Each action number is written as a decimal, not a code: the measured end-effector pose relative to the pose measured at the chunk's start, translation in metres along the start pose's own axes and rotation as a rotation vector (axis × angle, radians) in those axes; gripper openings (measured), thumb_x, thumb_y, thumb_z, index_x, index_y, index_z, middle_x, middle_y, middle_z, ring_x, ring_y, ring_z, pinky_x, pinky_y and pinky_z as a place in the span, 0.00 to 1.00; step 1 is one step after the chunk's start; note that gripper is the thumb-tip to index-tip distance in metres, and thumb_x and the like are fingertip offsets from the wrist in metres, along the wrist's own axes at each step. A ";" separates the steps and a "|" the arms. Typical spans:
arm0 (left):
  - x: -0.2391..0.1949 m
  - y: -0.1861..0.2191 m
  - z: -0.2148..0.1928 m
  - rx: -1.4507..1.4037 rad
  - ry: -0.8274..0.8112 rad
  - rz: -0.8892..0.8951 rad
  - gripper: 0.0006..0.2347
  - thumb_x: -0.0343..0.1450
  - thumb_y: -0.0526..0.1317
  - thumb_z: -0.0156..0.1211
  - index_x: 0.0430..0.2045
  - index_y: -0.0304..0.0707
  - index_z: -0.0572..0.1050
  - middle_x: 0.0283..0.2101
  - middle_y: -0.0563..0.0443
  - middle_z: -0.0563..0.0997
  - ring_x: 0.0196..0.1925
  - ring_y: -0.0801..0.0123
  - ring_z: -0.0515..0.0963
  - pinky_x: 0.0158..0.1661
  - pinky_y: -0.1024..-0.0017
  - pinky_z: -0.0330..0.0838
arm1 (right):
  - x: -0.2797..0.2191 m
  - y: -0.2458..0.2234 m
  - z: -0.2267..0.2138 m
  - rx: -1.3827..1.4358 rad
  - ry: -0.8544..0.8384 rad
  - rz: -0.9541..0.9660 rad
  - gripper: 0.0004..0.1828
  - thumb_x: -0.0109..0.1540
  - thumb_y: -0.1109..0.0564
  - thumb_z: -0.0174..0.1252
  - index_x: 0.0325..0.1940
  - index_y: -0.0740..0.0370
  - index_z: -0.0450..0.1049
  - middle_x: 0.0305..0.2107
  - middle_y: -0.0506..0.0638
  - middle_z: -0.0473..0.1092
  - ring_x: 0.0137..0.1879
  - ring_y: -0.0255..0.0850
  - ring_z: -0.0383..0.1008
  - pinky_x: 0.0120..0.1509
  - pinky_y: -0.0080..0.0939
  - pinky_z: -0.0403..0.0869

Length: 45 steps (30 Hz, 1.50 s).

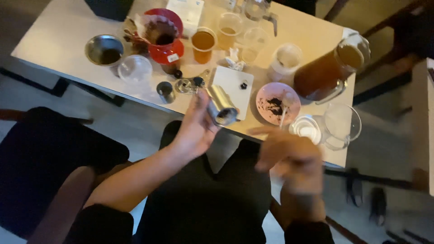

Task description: The person assembles a small cylindrical metal coffee device by inserting a black rubber seal, a metal ring, and a white filter into the cylinder. They use a spoon to press the components into place and then screw the cap onto the cylinder.

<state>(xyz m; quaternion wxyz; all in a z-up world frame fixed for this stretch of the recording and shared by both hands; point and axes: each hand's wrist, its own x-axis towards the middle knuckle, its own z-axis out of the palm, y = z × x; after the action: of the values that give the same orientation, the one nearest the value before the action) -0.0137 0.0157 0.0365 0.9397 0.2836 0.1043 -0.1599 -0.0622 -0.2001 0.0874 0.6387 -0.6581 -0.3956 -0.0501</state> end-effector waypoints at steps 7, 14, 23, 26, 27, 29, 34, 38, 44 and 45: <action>0.003 -0.003 -0.050 -0.024 0.228 -0.087 0.36 0.65 0.57 0.52 0.68 0.39 0.59 0.54 0.35 0.74 0.58 0.54 0.75 0.66 0.56 0.68 | -0.013 -0.002 -0.057 -0.367 0.387 -0.022 0.17 0.77 0.50 0.40 0.40 0.62 0.63 0.31 0.59 0.72 0.37 0.43 0.76 0.57 0.42 0.80; -0.015 -0.035 -0.161 0.127 0.465 -0.234 0.23 0.73 0.60 0.52 0.43 0.37 0.73 0.41 0.38 0.82 0.44 0.53 0.84 0.45 0.61 0.79 | 0.009 0.040 -0.047 -0.516 0.191 0.184 0.14 0.61 0.60 0.70 0.47 0.65 0.73 0.42 0.55 0.76 0.47 0.44 0.78 0.58 0.40 0.76; -0.021 -0.034 -0.191 0.064 0.551 -0.262 0.21 0.73 0.55 0.61 0.45 0.38 0.67 0.43 0.41 0.77 0.44 0.46 0.83 0.42 0.49 0.83 | 0.050 0.150 0.038 -0.725 -0.225 0.712 0.08 0.68 0.59 0.57 0.50 0.63 0.73 0.41 0.64 0.77 0.48 0.68 0.79 0.54 0.66 0.75; -0.019 -0.033 -0.191 0.092 0.535 -0.235 0.22 0.73 0.57 0.60 0.46 0.39 0.65 0.41 0.44 0.76 0.42 0.52 0.83 0.43 0.55 0.83 | 0.056 0.191 0.059 -0.819 -0.266 0.740 0.16 0.66 0.56 0.61 0.57 0.56 0.70 0.47 0.59 0.77 0.52 0.64 0.79 0.56 0.65 0.75; -0.020 -0.034 -0.191 0.092 0.521 -0.229 0.21 0.73 0.57 0.59 0.44 0.40 0.65 0.39 0.45 0.76 0.41 0.56 0.84 0.41 0.59 0.84 | 0.058 0.206 0.065 -0.904 -0.286 0.725 0.11 0.68 0.51 0.61 0.53 0.54 0.74 0.43 0.54 0.78 0.51 0.59 0.80 0.55 0.59 0.77; -0.019 -0.038 -0.198 0.063 0.513 -0.247 0.20 0.73 0.57 0.59 0.42 0.39 0.67 0.39 0.44 0.78 0.39 0.50 0.84 0.36 0.57 0.84 | 0.078 0.210 0.083 -0.833 -0.243 0.819 0.16 0.68 0.50 0.60 0.56 0.58 0.69 0.43 0.59 0.78 0.54 0.62 0.79 0.57 0.63 0.75; -0.007 -0.046 -0.209 0.044 0.545 -0.268 0.22 0.71 0.58 0.63 0.43 0.39 0.66 0.39 0.43 0.78 0.39 0.50 0.84 0.35 0.54 0.84 | 0.097 0.242 0.109 -0.831 -0.175 0.935 0.18 0.65 0.53 0.59 0.54 0.62 0.62 0.42 0.64 0.76 0.54 0.67 0.78 0.57 0.68 0.75; -0.001 -0.045 -0.217 0.029 0.540 -0.268 0.22 0.70 0.56 0.64 0.43 0.39 0.67 0.41 0.40 0.79 0.38 0.42 0.83 0.28 0.52 0.82 | 0.092 0.269 0.111 -0.859 -0.133 0.992 0.18 0.66 0.52 0.58 0.53 0.61 0.60 0.45 0.68 0.75 0.56 0.70 0.77 0.57 0.69 0.76; -0.001 -0.041 -0.215 0.041 0.533 -0.272 0.22 0.70 0.58 0.64 0.40 0.40 0.67 0.39 0.45 0.79 0.40 0.50 0.85 0.36 0.53 0.84 | 0.084 0.276 0.105 -0.732 -0.007 0.975 0.14 0.65 0.58 0.55 0.51 0.63 0.60 0.43 0.72 0.75 0.53 0.73 0.77 0.52 0.68 0.77; 0.001 -0.043 -0.218 0.030 0.529 -0.269 0.22 0.70 0.59 0.64 0.41 0.41 0.66 0.40 0.43 0.80 0.40 0.48 0.85 0.37 0.51 0.84 | 0.080 0.279 0.103 -0.679 0.048 0.921 0.13 0.64 0.59 0.54 0.50 0.63 0.60 0.41 0.74 0.74 0.51 0.74 0.77 0.49 0.68 0.77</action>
<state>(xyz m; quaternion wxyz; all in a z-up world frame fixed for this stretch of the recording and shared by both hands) -0.0509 0.1045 -0.1635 0.8460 0.3127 0.3799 -0.2052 0.1101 -0.0373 -0.1089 0.3561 -0.9296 -0.0149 0.0942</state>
